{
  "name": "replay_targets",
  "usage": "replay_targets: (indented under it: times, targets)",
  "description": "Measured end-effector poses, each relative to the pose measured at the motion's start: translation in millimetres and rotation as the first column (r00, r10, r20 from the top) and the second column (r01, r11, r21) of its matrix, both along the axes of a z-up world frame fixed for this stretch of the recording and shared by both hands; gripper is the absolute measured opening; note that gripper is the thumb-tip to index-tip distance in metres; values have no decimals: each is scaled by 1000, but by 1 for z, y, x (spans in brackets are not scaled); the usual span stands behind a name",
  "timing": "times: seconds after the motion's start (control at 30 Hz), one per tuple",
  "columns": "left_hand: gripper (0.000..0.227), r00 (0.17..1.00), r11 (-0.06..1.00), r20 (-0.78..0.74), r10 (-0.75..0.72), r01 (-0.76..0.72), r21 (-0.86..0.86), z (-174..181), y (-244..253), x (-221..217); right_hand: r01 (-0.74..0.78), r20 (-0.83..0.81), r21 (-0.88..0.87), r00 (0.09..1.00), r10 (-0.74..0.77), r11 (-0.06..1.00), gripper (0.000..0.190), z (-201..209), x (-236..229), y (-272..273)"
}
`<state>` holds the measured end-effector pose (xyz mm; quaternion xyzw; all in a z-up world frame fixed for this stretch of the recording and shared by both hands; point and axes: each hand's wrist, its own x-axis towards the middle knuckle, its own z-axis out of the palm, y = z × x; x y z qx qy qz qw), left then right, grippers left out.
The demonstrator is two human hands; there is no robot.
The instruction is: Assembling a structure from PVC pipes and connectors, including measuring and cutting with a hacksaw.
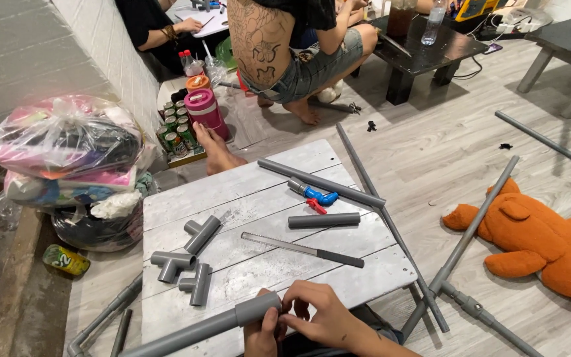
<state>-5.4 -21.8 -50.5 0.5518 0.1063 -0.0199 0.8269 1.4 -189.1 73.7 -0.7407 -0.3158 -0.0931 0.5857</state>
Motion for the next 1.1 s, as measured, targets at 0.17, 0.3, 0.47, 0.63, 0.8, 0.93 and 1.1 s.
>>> replay_targets:
  times: [0.17,0.3,0.47,0.63,0.8,0.93,1.1]
  targets:
    - [29,958,951,285,40,51,-304,76,-26,-15,51,17,125,998,-54,991,9,20,1,4]
    - [25,978,999,205,-36,42,-25,81,-24,-19,52,79,184,995,-68,982,15,24,1,5]
    - [29,1000,996,16,-17,15,87,64,-22,-15,90,78,157,992,-104,983,8,20,3,3]
    - [29,991,977,79,-104,87,195,65,-20,-11,113,75,101,990,-121,988,4,23,4,0]
    - [26,993,994,87,-82,75,85,53,-22,-8,131,81,87,987,-138,988,3,18,7,-4]
    - [29,987,987,125,-103,86,135,59,-20,-6,106,78,76,991,-112,991,2,18,7,-5]
    - [25,995,992,70,-78,70,105,44,-23,-5,130,99,68,986,-136,989,7,13,8,-5]
